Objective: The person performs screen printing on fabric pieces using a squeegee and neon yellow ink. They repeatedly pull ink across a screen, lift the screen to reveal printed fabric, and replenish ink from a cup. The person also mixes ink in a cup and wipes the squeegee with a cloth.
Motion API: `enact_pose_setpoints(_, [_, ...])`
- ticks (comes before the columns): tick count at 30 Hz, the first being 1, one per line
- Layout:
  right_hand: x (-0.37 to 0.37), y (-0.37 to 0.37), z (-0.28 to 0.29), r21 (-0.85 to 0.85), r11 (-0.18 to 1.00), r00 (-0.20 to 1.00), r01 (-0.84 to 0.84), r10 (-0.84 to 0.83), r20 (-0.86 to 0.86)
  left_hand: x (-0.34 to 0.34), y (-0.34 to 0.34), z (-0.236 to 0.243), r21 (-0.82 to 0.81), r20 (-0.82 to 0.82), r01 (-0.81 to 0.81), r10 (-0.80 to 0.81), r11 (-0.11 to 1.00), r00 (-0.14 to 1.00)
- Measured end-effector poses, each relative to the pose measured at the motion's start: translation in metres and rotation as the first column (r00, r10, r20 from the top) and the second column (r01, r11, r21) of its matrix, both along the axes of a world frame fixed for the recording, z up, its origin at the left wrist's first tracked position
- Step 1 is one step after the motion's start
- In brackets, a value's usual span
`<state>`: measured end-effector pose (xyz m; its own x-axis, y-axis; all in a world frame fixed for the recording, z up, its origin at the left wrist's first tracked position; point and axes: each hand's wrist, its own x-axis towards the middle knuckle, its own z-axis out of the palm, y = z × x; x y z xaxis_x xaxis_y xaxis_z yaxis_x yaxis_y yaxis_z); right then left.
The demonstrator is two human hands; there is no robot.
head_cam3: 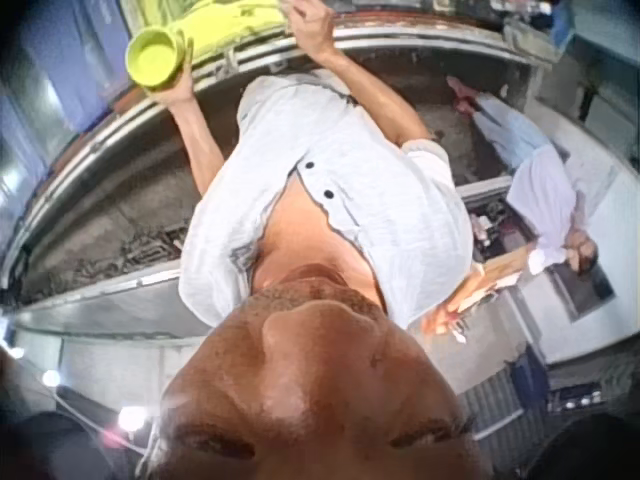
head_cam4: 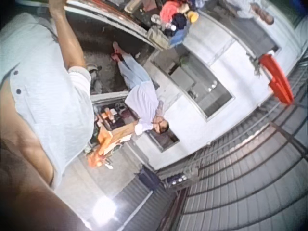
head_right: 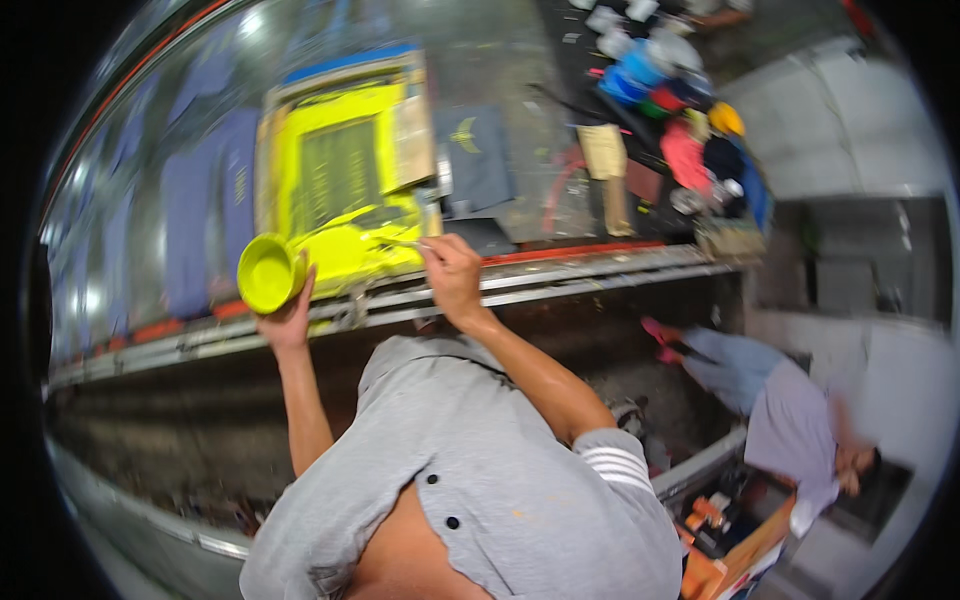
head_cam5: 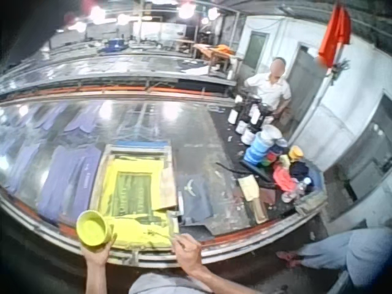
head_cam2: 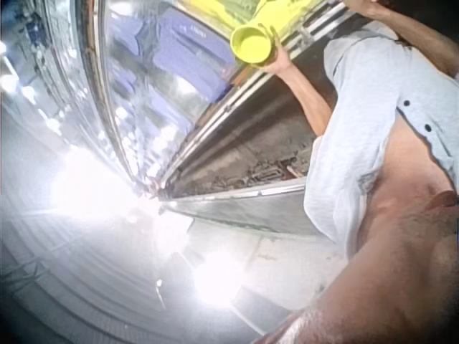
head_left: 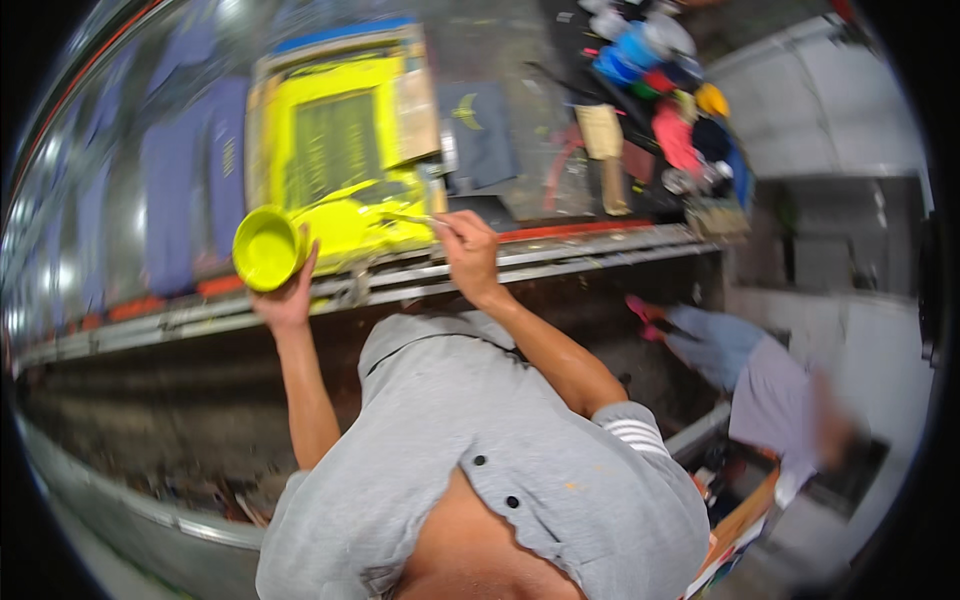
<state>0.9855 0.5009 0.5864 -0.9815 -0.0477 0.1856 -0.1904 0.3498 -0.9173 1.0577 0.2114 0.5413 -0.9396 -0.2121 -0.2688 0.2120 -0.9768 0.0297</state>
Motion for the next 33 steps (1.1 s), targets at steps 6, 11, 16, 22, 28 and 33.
enact_pose_setpoints(6, [-0.018, 0.019, 0.073, -0.348, 0.937, 0.997, 0.037, -0.013, 0.073, -0.025, 0.053, 0.007, -0.221, 0.243, 0.142, -0.086, 0.965, 0.966])
enact_pose_setpoints(11, [-0.022, 0.062, 0.083, -0.094, 0.995, 0.999, -0.032, 0.03, -0.025, -0.058, 0.126, -0.014, -0.193, 0.184, 0.414, -0.381, 0.89, 0.906])
enact_pose_setpoints(16, [-0.042, 0.155, 0.054, 0.312, 0.923, 0.97, 0.224, -0.182, -0.158, -0.106, 0.254, -0.018, -0.078, 0.198, 0.641, -0.618, 0.764, 0.761])
enact_pose_setpoints(22, [-0.048, 0.362, 0.017, 0.092, 0.823, 0.828, 0.56, -0.56, -0.027, -0.166, 0.451, -0.004, 0.015, 0.174, 0.757, -0.747, 0.654, 0.642])
enact_pose_setpoints(28, [-0.049, 0.554, -0.04, -0.345, 0.559, 0.648, 0.754, -0.549, 0.529, -0.229, 0.64, -0.015, 0.043, 0.212, 0.862, -0.848, 0.505, 0.486])
enact_pose_setpoints(33, [-0.087, 0.627, -0.029, -0.601, 0.351, 0.694, 0.718, -0.297, 0.656, -0.315, 0.732, -0.008, -0.117, 0.32, 0.98, -0.929, 0.158, 0.188])
